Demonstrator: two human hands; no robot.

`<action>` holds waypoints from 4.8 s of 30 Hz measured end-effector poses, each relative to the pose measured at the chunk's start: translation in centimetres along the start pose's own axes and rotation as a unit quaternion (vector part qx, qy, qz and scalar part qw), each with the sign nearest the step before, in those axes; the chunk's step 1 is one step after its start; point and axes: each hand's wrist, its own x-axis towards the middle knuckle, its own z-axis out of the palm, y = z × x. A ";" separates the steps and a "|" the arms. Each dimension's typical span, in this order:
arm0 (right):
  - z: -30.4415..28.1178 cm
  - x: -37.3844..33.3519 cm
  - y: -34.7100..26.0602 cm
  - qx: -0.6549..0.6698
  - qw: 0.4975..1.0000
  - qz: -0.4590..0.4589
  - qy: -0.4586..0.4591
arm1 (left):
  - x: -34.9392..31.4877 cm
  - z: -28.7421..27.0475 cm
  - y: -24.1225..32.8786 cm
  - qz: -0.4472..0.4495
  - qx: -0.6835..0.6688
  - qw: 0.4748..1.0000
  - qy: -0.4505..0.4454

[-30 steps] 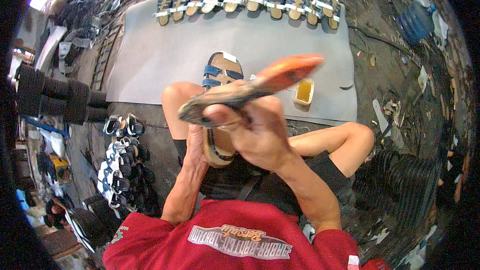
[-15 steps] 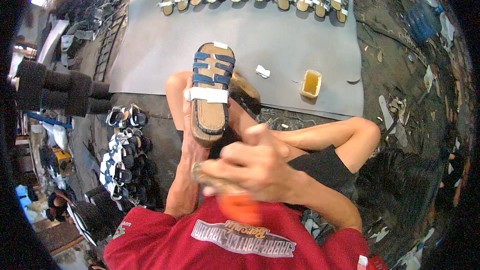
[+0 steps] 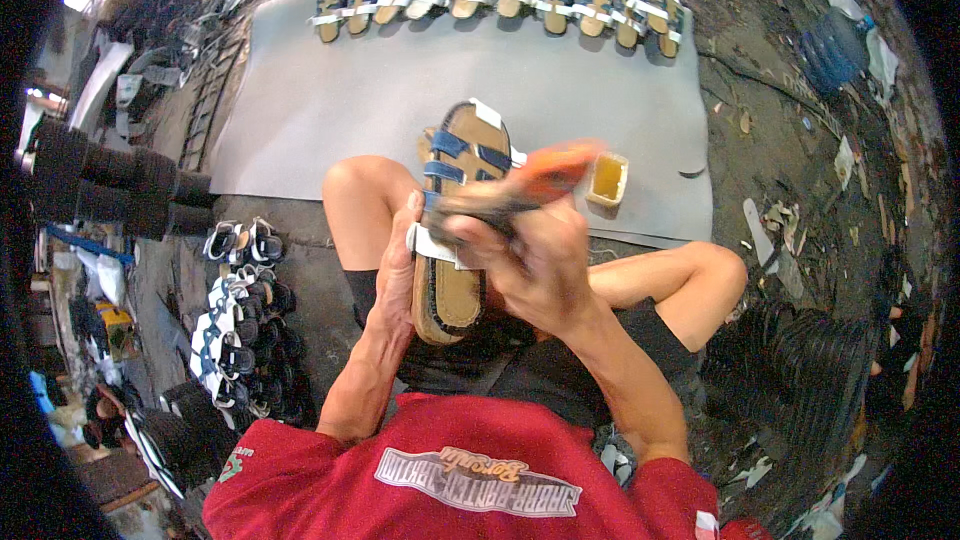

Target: The person sits on the floor and applies glue to the soles of several sandals using a brush. They pick up each sandal, apply glue to the sole, and place it back in a row.

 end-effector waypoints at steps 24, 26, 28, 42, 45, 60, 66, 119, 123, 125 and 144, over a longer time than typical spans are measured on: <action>-1.3 1.1 1.2 0.045 0.999 -0.008 0.030 | -0.7 0.3 0.0 -0.001 0.019 1.000 0.004; -0.4 2.7 0.5 -0.102 0.993 -0.056 -0.003 | 0.0 0.2 -1.5 0.018 0.077 0.997 -0.016; -0.5 3.3 0.9 -0.087 0.995 -0.049 -0.023 | 0.3 -0.7 -1.8 -0.012 0.069 0.998 0.006; -10.7 -3.9 22.0 -0.412 0.867 0.223 0.169 | 4.4 -5.4 -1.8 -0.012 -0.116 0.991 0.069; -8.6 -4.3 24.9 -0.450 0.854 0.219 0.143 | 4.1 -4.9 -1.3 0.010 -0.119 0.991 0.057; -11.1 -8.9 25.0 -0.449 0.843 0.265 0.137 | 3.1 -3.9 -1.9 -0.039 -0.086 0.995 0.033; -11.5 -5.8 16.9 0.130 0.861 0.430 0.239 | 2.3 -2.8 -1.0 -0.062 -0.085 0.994 -0.011; -6.5 2.0 0.8 -0.229 0.971 -0.065 0.006 | -1.7 1.6 0.5 0.075 0.081 0.993 -0.052; -6.7 3.3 -0.5 -0.180 0.980 -0.087 0.021 | -0.9 1.0 -0.2 0.088 0.126 0.984 -0.089; -4.9 4.1 -0.9 -0.165 0.980 -0.115 -0.004 | -0.4 0.3 -1.5 0.061 0.220 0.971 -0.069; -3.5 1.5 0.4 -0.086 0.996 -0.034 -0.002 | -1.3 0.8 -1.3 0.087 0.210 0.974 -0.013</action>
